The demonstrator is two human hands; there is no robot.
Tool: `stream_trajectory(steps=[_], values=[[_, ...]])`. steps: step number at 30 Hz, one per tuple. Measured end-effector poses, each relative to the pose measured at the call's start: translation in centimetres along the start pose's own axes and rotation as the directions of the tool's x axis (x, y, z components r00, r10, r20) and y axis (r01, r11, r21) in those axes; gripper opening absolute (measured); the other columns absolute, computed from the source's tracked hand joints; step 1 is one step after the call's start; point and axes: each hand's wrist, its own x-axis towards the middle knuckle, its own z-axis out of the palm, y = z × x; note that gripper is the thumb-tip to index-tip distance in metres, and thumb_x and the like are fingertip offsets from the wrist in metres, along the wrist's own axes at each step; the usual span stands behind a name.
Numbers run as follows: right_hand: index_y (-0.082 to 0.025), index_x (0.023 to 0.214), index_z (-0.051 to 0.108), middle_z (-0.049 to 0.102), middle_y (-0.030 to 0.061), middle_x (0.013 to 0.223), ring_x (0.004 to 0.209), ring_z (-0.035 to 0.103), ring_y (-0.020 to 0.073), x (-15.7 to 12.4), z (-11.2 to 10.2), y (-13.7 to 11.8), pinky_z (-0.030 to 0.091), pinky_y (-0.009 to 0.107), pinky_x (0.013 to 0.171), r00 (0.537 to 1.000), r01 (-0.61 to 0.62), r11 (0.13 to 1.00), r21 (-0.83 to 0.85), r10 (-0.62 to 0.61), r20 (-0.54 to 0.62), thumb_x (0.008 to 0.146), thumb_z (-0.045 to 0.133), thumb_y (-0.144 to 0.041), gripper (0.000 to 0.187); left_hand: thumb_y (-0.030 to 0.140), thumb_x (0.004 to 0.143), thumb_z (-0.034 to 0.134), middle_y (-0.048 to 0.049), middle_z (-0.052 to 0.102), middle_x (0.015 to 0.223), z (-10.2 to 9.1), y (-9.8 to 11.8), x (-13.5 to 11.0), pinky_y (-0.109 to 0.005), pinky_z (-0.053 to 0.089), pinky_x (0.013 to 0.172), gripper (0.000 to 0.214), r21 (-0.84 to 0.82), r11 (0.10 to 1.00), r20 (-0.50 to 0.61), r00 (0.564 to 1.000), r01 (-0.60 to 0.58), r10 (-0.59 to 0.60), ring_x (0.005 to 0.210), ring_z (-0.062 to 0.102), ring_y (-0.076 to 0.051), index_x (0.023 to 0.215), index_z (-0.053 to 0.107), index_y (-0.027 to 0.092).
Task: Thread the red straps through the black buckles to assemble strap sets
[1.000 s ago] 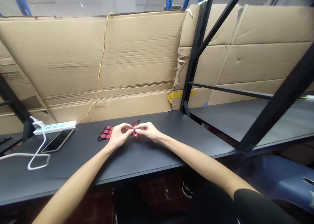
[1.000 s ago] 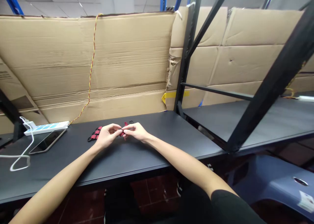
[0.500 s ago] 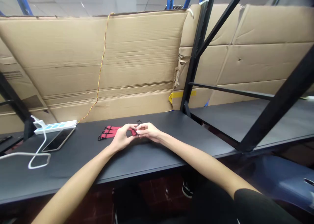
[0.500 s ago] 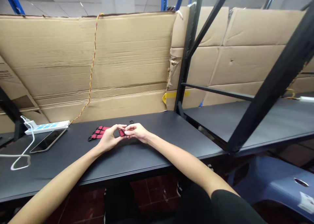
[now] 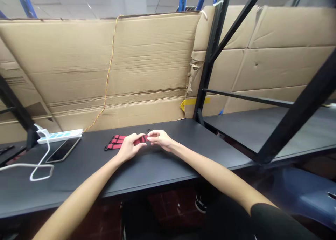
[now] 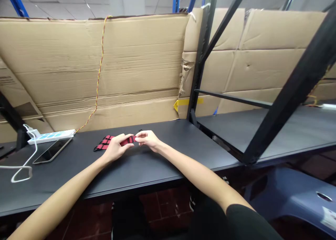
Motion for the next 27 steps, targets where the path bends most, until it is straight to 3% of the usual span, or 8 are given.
stream_trajectory(steps=[3, 8, 14, 17, 20, 23, 27], values=[[-0.015, 0.078, 0.069, 0.065, -0.0001, 0.07, 0.055, 0.054, 0.009, 0.0, -0.1, 0.1, 0.044, 0.025, 0.057, 1.0, -0.014, 0.999, -0.045, 0.015, 0.007, 0.058, 0.082, -0.03, 0.028, 0.041, 0.078, 0.067, -0.0021, 0.064, 0.078, 0.2, -0.4, 0.0, -0.03, 0.047, 0.072, 0.042, -0.037, 0.999, 0.035, 0.999, 0.031, -0.029, 0.07, 0.058, -0.017, 0.114, 0.066, 0.019], [-0.015, 0.077, 0.072, 0.066, 0.0008, 0.067, 0.054, 0.051, 0.0087, 0.7, -1.0, -0.2, 0.042, 0.024, 0.055, 0.998, -0.062, 0.983, -0.173, 0.063, 0.002, 0.058, 0.077, -0.024, 0.021, 0.044, 0.08, 0.063, -0.0069, 0.071, 0.104, 0.5, -0.2, 0.0, -0.035, 0.047, 0.087, 0.042, -0.071, 0.996, 0.086, 0.995, 0.057, -0.051, 0.091, 0.065, -0.023, 0.116, 0.066, 0.021], [-0.014, 0.065, 0.07, 0.059, 0.0004, 0.052, 0.046, 0.043, 0.0096, 1.6, -5.6, -2.0, 0.035, 0.023, 0.045, 0.974, -0.161, 0.895, -0.415, 0.076, -0.214, 0.058, 0.064, -0.016, 0.01, 0.033, 0.089, 0.047, -0.0076, 0.072, 0.097, 0.5, -1.5, -0.1, -0.037, 0.047, 0.085, 0.031, 0.048, 0.995, 0.137, 0.987, 0.082, -0.088, 0.088, 0.065, -0.024, 0.103, 0.072, 0.02], [-0.014, 0.061, 0.069, 0.057, 0.0014, 0.049, 0.049, 0.048, 0.0125, 1.6, -7.7, -2.5, 0.037, 0.025, 0.049, 0.946, -0.249, 0.731, -0.635, 0.044, -0.321, 0.063, 0.058, -0.016, 0.011, 0.03, 0.089, 0.047, -0.0085, 0.071, 0.092, 0.6, -2.1, -0.2, -0.036, 0.047, 0.084, 0.031, 0.1, 0.993, 0.173, 0.982, 0.059, -0.075, 0.086, 0.064, -0.024, 0.102, 0.072, 0.019], [-0.014, 0.075, 0.072, 0.069, 0.0082, 0.076, 0.074, 0.061, 0.0201, 1.4, -7.6, -2.0, 0.044, 0.028, 0.067, 0.94, -0.264, 0.439, -0.859, -0.085, -0.332, 0.068, 0.059, -0.018, 0.015, 0.03, 0.089, 0.046, -0.008, 0.068, 0.086, 0.9, -2.1, -0.4, -0.033, 0.047, 0.079, 0.032, 0.131, 0.991, 0.241, 0.969, 0.013, -0.044, 0.081, 0.063, -0.022, 0.104, 0.072, 0.02], [-0.017, 0.109, 0.067, 0.063, 0.0149, 0.116, 0.109, 0.056, 0.0273, 1.4, -5.7, -0.6, 0.04, 0.04, 0.092, 0.956, -0.116, 0.156, -0.981, -0.251, -0.153, 0.082, 0.057, -0.03, 0.032, 0.033, 0.09, 0.046, -0.0076, 0.064, 0.086, 1.3, -1.6, -0.6, -0.032, 0.047, 0.077, 0.033, 0.122, 0.992, 0.281, 0.959, -0.008, -0.027, 0.081, 0.061, -0.021, 0.107, 0.071, 0.021], [-0.02, 0.128, 0.055, 0.049, 0.0166, 0.138, 0.127, 0.044, 0.0304, 1.8, -3.1, 0.9, 0.025, 0.055, 0.105, 0.992, 0.074, 0.065, -0.995, -0.106, 0.067, 0.093, 0.041, -0.047, 0.047, 0.038, 0.087, 0.052, -0.0072, 0.061, 0.091, 1.5, -1.5, -0.7, -0.032, 0.048, 0.079, 0.032, 0.08, 0.997, 0.267, 0.963, 0.004, -0.025, 0.082, 0.06, -0.02, 0.106, 0.071, 0.022]])
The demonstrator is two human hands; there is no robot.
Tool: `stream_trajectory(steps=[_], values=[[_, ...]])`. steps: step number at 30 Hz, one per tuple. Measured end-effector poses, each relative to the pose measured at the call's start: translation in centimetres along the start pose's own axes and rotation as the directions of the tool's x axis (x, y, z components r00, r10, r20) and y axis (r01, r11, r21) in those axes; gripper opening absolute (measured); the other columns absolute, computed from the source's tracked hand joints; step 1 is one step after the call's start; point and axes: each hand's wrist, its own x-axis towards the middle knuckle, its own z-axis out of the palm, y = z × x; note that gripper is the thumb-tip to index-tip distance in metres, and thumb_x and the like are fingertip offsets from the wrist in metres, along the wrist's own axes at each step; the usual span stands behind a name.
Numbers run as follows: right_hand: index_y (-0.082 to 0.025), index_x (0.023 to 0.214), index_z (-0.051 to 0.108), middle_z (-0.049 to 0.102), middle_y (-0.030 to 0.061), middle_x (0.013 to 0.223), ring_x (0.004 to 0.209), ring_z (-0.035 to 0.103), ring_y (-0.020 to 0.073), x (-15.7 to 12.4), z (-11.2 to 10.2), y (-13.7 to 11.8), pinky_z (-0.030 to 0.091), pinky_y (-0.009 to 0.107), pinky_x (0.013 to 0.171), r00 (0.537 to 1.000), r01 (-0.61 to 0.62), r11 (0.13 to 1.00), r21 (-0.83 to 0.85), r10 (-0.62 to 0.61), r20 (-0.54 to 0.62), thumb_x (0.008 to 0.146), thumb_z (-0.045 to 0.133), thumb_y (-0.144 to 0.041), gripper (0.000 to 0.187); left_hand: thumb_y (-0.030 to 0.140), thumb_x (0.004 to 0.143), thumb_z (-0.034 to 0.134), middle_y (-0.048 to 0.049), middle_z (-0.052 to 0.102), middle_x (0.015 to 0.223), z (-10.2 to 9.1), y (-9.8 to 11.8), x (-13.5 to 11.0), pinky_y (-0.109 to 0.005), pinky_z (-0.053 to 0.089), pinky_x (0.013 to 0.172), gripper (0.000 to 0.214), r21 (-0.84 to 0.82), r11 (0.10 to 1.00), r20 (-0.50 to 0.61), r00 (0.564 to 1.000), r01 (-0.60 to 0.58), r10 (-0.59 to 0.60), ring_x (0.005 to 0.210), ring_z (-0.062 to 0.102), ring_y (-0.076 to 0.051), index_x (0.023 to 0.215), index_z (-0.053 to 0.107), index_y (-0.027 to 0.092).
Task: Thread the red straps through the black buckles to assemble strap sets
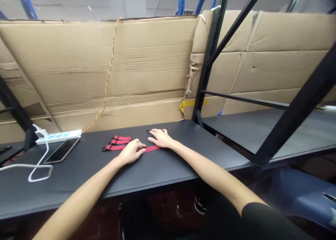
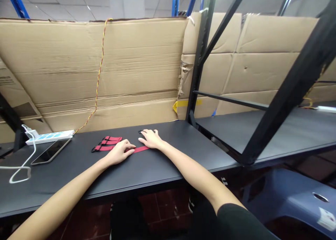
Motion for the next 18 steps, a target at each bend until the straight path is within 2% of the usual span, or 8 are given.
stream_trajectory(steps=[3, 6, 10, 14, 18], values=[[-0.02, 0.125, 0.058, 0.051, 0.0158, 0.137, 0.128, 0.044, 0.0303, 0.1, 0.3, -0.8, 0.016, 0.059, 0.107, 0.994, 0.089, 0.996, 0.032, -0.09, 0.058, 0.095, 0.039, -0.048, 0.045, 0.042, 0.086, 0.054, -0.0081, 0.06, 0.098, 0.0, -0.5, 0.1, -0.035, 0.048, 0.085, 0.035, 0.034, 0.999, -0.069, 0.997, 0.028, -0.025, 0.09, 0.06, -0.022, 0.11, 0.069, 0.021], [-0.022, 0.12, 0.061, 0.059, 0.0134, 0.129, 0.119, 0.052, 0.0276, -0.4, -0.1, -1.3, 0.016, 0.057, 0.108, 0.976, 0.204, 0.971, 0.122, -0.212, 0.052, 0.094, 0.043, -0.047, 0.04, 0.039, 0.086, 0.054, -0.01, 0.061, 0.106, 0.0, -1.3, 0.1, -0.039, 0.046, 0.091, 0.038, 0.068, 0.995, -0.133, 0.989, 0.077, -0.068, 0.099, 0.059, -0.024, 0.117, 0.064, 0.02], [-0.025, 0.117, 0.063, 0.064, 0.0085, 0.122, 0.115, 0.056, 0.0233, -1.3, -0.5, -2.3, 0.019, 0.049, 0.109, 0.92, 0.363, 0.902, 0.236, -0.387, 0.067, 0.093, 0.048, -0.044, 0.035, 0.034, 0.086, 0.054, -0.0109, 0.063, 0.117, -0.3, -1.6, 0.2, -0.039, 0.044, 0.096, 0.033, 0.063, 0.996, -0.103, 0.993, 0.055, -0.049, 0.107, 0.057, -0.025, 0.114, 0.065, 0.02], [-0.022, 0.11, 0.068, 0.066, 0.0077, 0.119, 0.112, 0.058, 0.0228, -1.5, -0.6, -2.8, 0.03, 0.04, 0.105, 0.875, 0.446, 0.836, 0.32, -0.483, 0.042, 0.087, 0.057, -0.043, 0.032, 0.029, 0.088, 0.049, -0.0083, 0.07, 0.102, -0.8, -1.0, 0.3, -0.035, 0.047, 0.088, 0.026, 0.048, 0.999, -0.009, 1.0, -0.01, 0.01, 0.096, 0.062, -0.023, 0.098, 0.072, 0.021], [-0.02, 0.108, 0.069, 0.067, 0.0085, 0.115, 0.105, 0.061, 0.022, -1.3, -1.1, -2.1, 0.042, 0.033, 0.094, 0.871, 0.432, 0.817, 0.382, -0.488, 0.058, 0.085, 0.061, -0.035, 0.029, 0.026, 0.084, 0.052, -0.0069, 0.072, 0.091, -1.1, -0.8, 0.4, -0.033, 0.049, 0.08, 0.024, 0.049, 0.999, -0.024, 1.0, 0.011, -0.01, 0.083, 0.065, -0.023, 0.093, 0.073, 0.022]])
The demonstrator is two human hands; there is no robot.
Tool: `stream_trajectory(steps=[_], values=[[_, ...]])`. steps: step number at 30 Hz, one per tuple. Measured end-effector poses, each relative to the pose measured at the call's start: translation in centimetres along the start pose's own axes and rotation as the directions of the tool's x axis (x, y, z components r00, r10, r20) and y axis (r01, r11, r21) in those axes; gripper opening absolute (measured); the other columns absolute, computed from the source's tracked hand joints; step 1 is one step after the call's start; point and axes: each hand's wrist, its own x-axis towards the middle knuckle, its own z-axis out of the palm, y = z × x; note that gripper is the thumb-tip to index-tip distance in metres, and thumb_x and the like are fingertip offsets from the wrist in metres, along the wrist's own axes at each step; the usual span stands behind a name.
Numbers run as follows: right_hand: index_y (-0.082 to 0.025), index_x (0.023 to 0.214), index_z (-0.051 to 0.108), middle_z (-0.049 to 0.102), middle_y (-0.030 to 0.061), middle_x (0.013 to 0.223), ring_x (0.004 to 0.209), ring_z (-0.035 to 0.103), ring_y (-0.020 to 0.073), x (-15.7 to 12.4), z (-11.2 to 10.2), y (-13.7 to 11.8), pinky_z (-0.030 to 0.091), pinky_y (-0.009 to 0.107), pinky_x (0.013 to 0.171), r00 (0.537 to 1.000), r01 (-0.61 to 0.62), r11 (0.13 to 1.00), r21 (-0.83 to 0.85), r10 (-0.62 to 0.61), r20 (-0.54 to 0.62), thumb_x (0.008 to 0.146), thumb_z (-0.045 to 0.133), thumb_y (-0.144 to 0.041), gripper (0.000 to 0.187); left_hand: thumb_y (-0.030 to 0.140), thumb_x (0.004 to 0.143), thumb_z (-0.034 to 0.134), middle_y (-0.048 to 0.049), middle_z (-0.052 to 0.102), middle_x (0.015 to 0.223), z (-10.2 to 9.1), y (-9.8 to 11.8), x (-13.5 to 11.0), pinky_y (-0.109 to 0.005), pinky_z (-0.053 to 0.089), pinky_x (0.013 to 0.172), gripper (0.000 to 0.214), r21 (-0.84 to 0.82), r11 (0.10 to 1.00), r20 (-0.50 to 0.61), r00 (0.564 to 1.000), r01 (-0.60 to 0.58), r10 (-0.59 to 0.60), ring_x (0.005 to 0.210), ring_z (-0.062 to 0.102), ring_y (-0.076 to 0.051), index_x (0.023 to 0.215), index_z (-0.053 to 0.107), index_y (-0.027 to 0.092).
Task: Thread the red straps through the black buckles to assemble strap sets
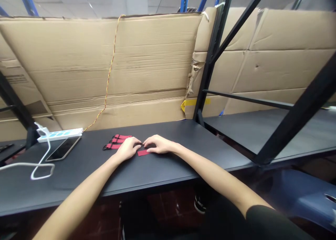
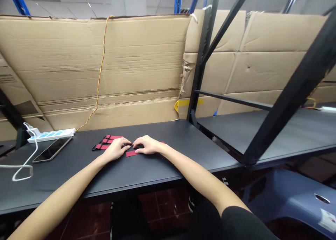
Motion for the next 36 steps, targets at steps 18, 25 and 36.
stream_trajectory(steps=[18, 25, 36], values=[[-0.017, 0.08, 0.061, 0.06, -0.001, 0.07, 0.063, 0.054, 0.0124, -0.1, 0.7, -0.3, 0.041, 0.023, 0.059, 0.958, -0.201, 0.958, 0.204, 0.235, -0.161, 0.08, 0.062, -0.026, 0.009, 0.027, 0.065, 0.072, -0.0072, 0.072, 0.088, 0.2, -0.3, 0.2, -0.032, 0.055, 0.074, 0.038, -0.404, 0.893, 0.005, 0.977, 0.196, -0.212, 0.076, 0.067, -0.02, 0.101, 0.069, 0.015], [-0.017, 0.079, 0.068, 0.068, 0.002, 0.072, 0.065, 0.061, 0.0141, 0.3, 1.1, -1.1, 0.044, 0.025, 0.064, 0.908, -0.251, 0.932, 0.262, 0.321, -0.27, 0.079, 0.06, -0.024, 0.01, 0.03, 0.068, 0.072, -0.0061, 0.071, 0.08, 0.2, 0.2, 0.1, -0.03, 0.053, 0.07, 0.04, -0.441, 0.884, 0.007, 0.986, 0.153, -0.167, 0.069, 0.065, -0.018, 0.104, 0.067, 0.014], [-0.017, 0.084, 0.074, 0.071, 0.0036, 0.077, 0.069, 0.063, 0.016, 0.3, 1.0, -1.2, 0.046, 0.026, 0.069, 0.937, -0.19, 0.958, 0.215, 0.242, -0.252, 0.081, 0.06, -0.021, 0.015, 0.039, 0.072, 0.07, -0.003, 0.07, 0.076, 0.0, 1.0, 0.0, -0.026, 0.049, 0.065, 0.032, -0.372, 0.926, -0.028, 0.997, 0.061, -0.077, 0.065, 0.061, -0.016, 0.097, 0.072, 0.017]])
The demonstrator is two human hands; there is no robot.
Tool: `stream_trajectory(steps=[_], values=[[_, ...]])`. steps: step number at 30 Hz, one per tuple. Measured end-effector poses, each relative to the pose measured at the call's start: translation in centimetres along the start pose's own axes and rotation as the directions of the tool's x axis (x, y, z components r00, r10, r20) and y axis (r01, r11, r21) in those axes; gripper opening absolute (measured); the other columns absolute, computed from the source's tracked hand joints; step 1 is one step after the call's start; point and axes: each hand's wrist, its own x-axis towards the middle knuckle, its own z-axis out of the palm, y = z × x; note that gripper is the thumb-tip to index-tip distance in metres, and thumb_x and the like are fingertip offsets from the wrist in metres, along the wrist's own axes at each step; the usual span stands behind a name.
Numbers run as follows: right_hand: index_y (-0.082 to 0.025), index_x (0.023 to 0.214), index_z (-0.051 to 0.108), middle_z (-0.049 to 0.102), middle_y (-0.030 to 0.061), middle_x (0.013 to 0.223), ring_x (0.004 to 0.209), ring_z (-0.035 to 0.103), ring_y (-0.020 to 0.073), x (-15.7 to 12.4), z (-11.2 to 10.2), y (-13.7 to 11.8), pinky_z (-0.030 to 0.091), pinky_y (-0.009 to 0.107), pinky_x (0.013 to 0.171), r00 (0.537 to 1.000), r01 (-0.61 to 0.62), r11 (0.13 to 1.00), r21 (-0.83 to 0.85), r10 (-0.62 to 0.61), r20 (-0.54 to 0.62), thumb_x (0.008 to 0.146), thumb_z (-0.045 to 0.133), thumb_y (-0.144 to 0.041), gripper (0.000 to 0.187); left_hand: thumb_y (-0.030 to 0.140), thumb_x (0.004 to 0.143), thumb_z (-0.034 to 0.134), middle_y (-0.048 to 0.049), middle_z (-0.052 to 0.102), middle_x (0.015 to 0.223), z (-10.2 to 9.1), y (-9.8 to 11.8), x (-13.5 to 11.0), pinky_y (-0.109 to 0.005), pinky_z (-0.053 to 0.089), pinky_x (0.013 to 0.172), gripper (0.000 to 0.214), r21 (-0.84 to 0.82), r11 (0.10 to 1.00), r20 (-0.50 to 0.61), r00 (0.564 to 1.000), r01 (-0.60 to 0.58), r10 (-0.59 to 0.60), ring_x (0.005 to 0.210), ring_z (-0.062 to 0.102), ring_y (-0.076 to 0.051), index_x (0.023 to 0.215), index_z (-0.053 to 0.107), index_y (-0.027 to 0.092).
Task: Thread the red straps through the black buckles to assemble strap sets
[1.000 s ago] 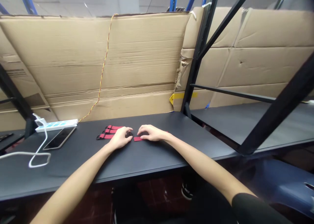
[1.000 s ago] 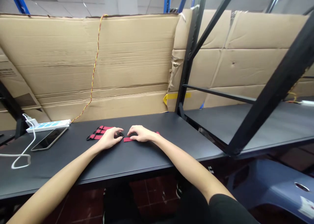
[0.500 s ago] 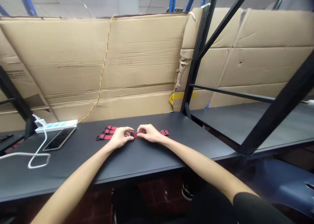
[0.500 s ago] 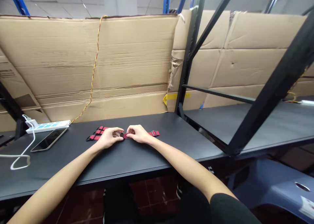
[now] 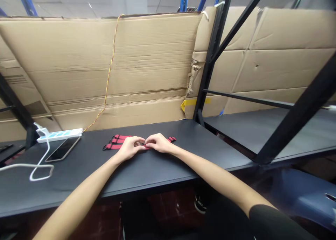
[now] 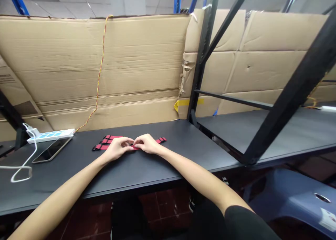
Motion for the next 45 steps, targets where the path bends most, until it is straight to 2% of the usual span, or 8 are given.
stream_trajectory(steps=[10, 14, 18, 23, 29, 38, 41, 45], values=[[-0.016, 0.087, 0.075, 0.069, 0.0062, 0.08, 0.074, 0.061, 0.0164, 0.2, -1.1, -0.1, 0.046, 0.027, 0.072, 0.989, 0.129, 0.992, -0.003, -0.128, 0.071, 0.085, 0.057, -0.022, 0.019, 0.036, 0.073, 0.071, -0.0051, 0.073, 0.089, 0.0, 0.6, -0.1, -0.03, 0.053, 0.074, 0.03, -0.14, 0.99, 0.058, 0.998, 0.021, -0.013, 0.078, 0.068, -0.019, 0.098, 0.07, 0.019], [-0.015, 0.082, 0.072, 0.069, 0.004, 0.073, 0.069, 0.061, 0.0162, 0.2, -0.7, -0.1, 0.047, 0.028, 0.069, 0.996, -0.026, 0.973, 0.228, 0.005, 0.092, 0.078, 0.065, -0.032, 0.019, 0.039, 0.07, 0.074, -0.0068, 0.073, 0.086, 0.2, 0.6, 0.0, -0.032, 0.055, 0.074, 0.036, -0.218, 0.975, 0.009, 0.999, 0.052, -0.052, 0.077, 0.069, -0.02, 0.098, 0.068, 0.016], [-0.014, 0.08, 0.067, 0.068, 0.0038, 0.072, 0.068, 0.062, 0.0169, 0.3, 0.1, 0.1, 0.049, 0.03, 0.068, 0.984, -0.176, 0.858, 0.483, 0.173, 0.051, 0.066, 0.075, -0.042, 0.032, 0.048, 0.065, 0.076, -0.0054, 0.07, 0.074, 0.7, 0.3, 0.1, -0.028, 0.054, 0.057, 0.04, -0.225, 0.96, -0.103, 0.976, 0.164, -0.191, 0.063, 0.067, -0.019, 0.083, 0.062, 0.015], [-0.014, 0.078, 0.067, 0.067, 0.0034, 0.071, 0.069, 0.063, 0.0163, 0.3, 0.6, 0.3, 0.049, 0.031, 0.071, 0.97, -0.214, 0.793, 0.571, 0.243, 0.026, 0.061, 0.079, -0.041, 0.034, 0.048, 0.068, 0.074, -0.0029, 0.068, 0.065, 0.5, 0.6, 0.3, -0.027, 0.052, 0.052, 0.047, -0.359, 0.892, 0.055, 0.961, 0.274, -0.273, 0.052, 0.062, -0.015, 0.097, 0.06, 0.014], [-0.014, 0.077, 0.066, 0.068, 0.0033, 0.072, 0.068, 0.062, 0.0154, 0.4, 0.6, 0.7, 0.049, 0.03, 0.07, 0.955, -0.221, 0.775, 0.593, 0.295, -0.029, 0.06, 0.079, -0.038, 0.032, 0.031, 0.065, 0.077, -0.0073, 0.072, 0.088, -0.5, 1.2, 0.1, -0.033, 0.055, 0.074, 0.049, -0.463, 0.861, 0.165, 0.975, 0.209, -0.148, 0.078, 0.067, -0.018, 0.109, 0.066, 0.013], [-0.014, 0.082, 0.066, 0.068, 0.0032, 0.076, 0.067, 0.062, 0.0144, 0.4, 0.9, 1.4, 0.049, 0.029, 0.068, 0.955, -0.24, 0.719, 0.652, 0.297, 0.024, 0.058, 0.081, -0.036, 0.036, 0.038, 0.071, 0.072, -0.0078, 0.069, 0.09, -0.2, 0.2, 0.2, -0.031, 0.053, 0.072, 0.026, -0.265, 0.964, -0.041, 0.999, 0.008, -0.02, 0.077, 0.065, -0.018, 0.087, 0.076, 0.018], [-0.014, 0.085, 0.067, 0.068, 0.0032, 0.076, 0.067, 0.062, 0.0141, 0.5, 0.1, 1.2, 0.048, 0.027, 0.065, 0.962, -0.257, 0.781, 0.569, 0.265, 0.07, 0.064, 0.077, -0.041, 0.036, 0.04, 0.071, 0.072, -0.0088, 0.067, 0.096, -0.4, 0.3, 0.3, -0.031, 0.053, 0.075, 0.026, -0.286, 0.958, -0.066, 0.998, -0.029, 0.011, 0.081, 0.064, -0.018, 0.082, 0.075, 0.017], [-0.016, 0.093, 0.07, 0.07, 0.0054, 0.083, 0.072, 0.062, 0.0164, 0.3, -2.8, 1.2, 0.048, 0.027, 0.065, 0.967, -0.22, 0.944, 0.245, 0.179, 0.18, 0.075, 0.067, -0.048, 0.037, 0.046, 0.075, 0.068, -0.0094, 0.07, 0.094, -1.1, 0.9, 0.5, -0.034, 0.051, 0.083, 0.033, -0.386, 0.922, -0.121, 0.99, 0.021, -0.073, 0.089, 0.065, -0.021, 0.086, 0.067, 0.015]])
